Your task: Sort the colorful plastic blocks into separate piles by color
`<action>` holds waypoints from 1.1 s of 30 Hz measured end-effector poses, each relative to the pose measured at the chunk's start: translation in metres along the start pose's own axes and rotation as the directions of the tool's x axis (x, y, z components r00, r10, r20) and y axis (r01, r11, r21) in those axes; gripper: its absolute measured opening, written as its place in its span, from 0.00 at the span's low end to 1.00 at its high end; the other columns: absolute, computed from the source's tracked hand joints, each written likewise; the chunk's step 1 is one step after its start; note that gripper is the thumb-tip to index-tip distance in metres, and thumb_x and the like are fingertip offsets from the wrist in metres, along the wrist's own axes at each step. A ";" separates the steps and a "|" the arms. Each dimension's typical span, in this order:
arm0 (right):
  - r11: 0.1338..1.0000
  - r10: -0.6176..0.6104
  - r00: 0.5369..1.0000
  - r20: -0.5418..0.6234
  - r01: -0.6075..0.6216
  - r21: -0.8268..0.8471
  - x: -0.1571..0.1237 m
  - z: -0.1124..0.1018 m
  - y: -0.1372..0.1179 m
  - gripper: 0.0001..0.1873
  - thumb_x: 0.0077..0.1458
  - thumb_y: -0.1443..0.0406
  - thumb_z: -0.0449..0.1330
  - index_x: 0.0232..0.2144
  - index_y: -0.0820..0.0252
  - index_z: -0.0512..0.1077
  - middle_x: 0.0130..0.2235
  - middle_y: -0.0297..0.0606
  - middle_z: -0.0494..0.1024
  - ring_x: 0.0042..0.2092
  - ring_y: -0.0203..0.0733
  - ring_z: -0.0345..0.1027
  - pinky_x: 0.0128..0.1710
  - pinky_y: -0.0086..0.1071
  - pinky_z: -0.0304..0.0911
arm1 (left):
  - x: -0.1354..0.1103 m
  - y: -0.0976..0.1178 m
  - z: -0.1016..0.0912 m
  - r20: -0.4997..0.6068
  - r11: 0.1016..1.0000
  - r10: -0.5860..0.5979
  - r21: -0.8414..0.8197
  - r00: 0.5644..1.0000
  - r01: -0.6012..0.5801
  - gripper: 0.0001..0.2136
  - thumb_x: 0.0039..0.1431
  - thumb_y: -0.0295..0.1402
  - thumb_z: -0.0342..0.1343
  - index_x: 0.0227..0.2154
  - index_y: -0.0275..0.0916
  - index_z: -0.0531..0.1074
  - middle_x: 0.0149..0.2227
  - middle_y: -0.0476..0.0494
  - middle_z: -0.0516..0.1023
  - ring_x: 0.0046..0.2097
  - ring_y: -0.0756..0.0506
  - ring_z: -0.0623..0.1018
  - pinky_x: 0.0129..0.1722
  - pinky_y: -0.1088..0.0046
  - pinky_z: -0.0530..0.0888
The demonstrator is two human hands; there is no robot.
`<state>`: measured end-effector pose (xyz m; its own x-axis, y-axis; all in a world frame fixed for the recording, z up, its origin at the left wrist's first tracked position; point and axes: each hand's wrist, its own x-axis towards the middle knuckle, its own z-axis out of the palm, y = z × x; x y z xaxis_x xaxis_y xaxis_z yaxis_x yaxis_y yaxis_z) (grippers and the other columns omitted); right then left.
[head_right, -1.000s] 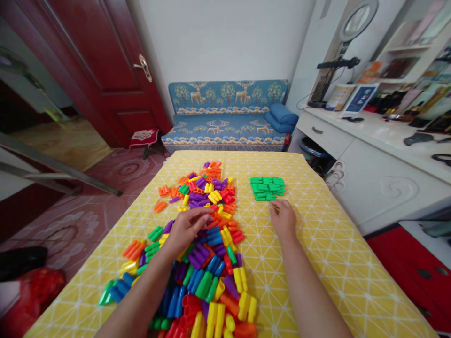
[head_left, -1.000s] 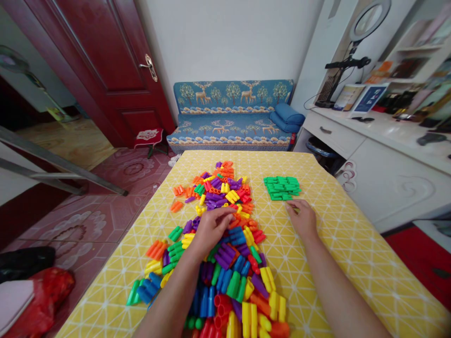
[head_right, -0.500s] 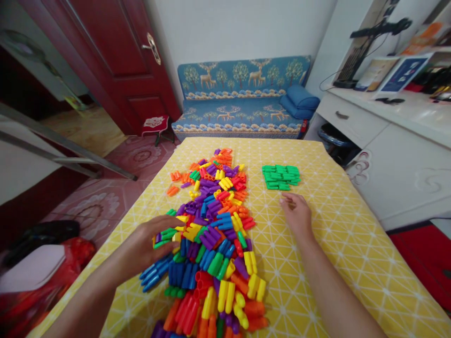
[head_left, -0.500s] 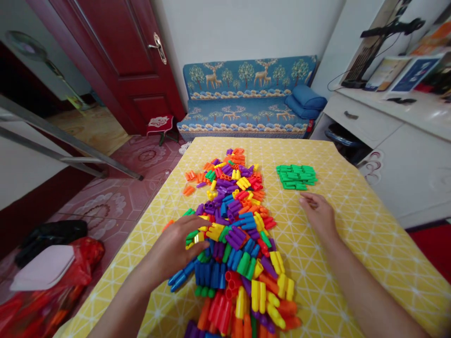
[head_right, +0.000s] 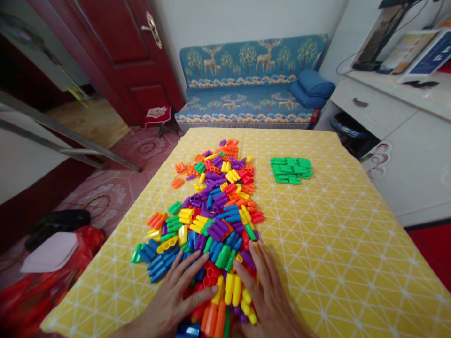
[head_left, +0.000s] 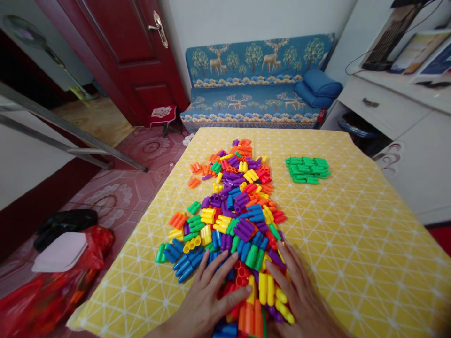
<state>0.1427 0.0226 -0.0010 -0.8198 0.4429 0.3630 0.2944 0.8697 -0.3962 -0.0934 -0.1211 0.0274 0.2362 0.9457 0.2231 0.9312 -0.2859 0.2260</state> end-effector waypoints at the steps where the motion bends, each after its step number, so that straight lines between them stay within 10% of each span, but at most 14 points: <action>1: 0.999 0.025 0.999 -0.021 -0.025 0.028 0.010 0.003 0.000 0.49 0.45 0.57 0.65 0.66 0.50 0.49 0.70 0.44 0.37 0.67 0.69 0.38 0.57 0.64 0.55 | 0.008 -0.001 -0.003 0.002 0.999 -0.017 -0.032 1.000 0.017 0.41 0.48 0.39 0.65 0.64 0.52 0.54 0.68 0.34 0.48 0.65 0.28 0.57 0.60 0.39 0.56; 12: 0.976 0.102 0.975 -0.199 -0.059 0.209 0.158 0.000 0.040 0.35 0.53 0.62 0.62 0.62 0.45 0.58 0.69 0.37 0.45 0.68 0.55 0.39 0.63 0.55 0.49 | 0.121 -0.059 -0.032 -0.166 0.964 -0.177 -0.227 0.970 0.137 0.27 0.51 0.35 0.62 0.56 0.44 0.67 0.64 0.36 0.59 0.63 0.33 0.61 0.61 0.49 0.61; 18: 0.957 0.209 0.929 -0.305 -0.129 0.261 0.230 0.012 0.070 0.21 0.56 0.62 0.59 0.52 0.58 0.70 0.60 0.46 0.64 0.63 0.53 0.54 0.62 0.51 0.52 | 0.186 -0.113 -0.052 -0.344 0.917 -0.348 -0.316 0.872 0.242 0.20 0.55 0.33 0.60 0.51 0.37 0.71 0.52 0.38 0.75 0.55 0.40 0.72 0.56 0.60 0.68; 22: 0.950 0.235 0.916 -0.324 -0.146 0.277 0.183 -0.010 0.050 0.26 0.58 0.56 0.57 0.58 0.52 0.64 0.62 0.42 0.63 0.64 0.50 0.54 0.62 0.52 0.52 | 0.154 -0.120 -0.071 -0.401 0.890 -0.438 -0.317 0.805 0.327 0.21 0.59 0.41 0.56 0.53 0.38 0.69 0.55 0.38 0.72 0.58 0.40 0.70 0.59 0.59 0.65; 28: 0.999 -0.047 0.997 0.060 0.048 -0.017 0.009 -0.039 -0.001 0.46 0.46 0.44 0.62 0.64 0.49 0.57 0.65 0.40 0.58 0.65 0.60 0.49 0.63 0.53 0.51 | -0.003 -0.052 -0.058 -0.120 0.932 -0.280 -0.272 0.952 0.240 0.38 0.54 0.55 0.55 0.65 0.50 0.51 0.67 0.36 0.52 0.65 0.31 0.58 0.61 0.50 0.60; 33: 0.965 -0.139 0.983 0.122 0.162 -0.206 -0.023 -0.020 -0.012 0.49 0.48 0.41 0.57 0.65 0.57 0.53 0.68 0.47 0.49 0.68 0.60 0.41 0.61 0.52 0.51 | -0.043 -0.007 -0.031 0.157 0.996 -0.012 -0.082 0.987 0.025 0.38 0.52 0.49 0.61 0.64 0.53 0.53 0.69 0.37 0.48 0.67 0.29 0.54 0.62 0.42 0.54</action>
<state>0.1680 0.0064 0.0126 -0.9065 0.2879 0.3090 0.2526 0.9559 -0.1496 -0.1188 -0.1646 0.0461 0.2657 0.9616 0.0683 0.9111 -0.2737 0.3083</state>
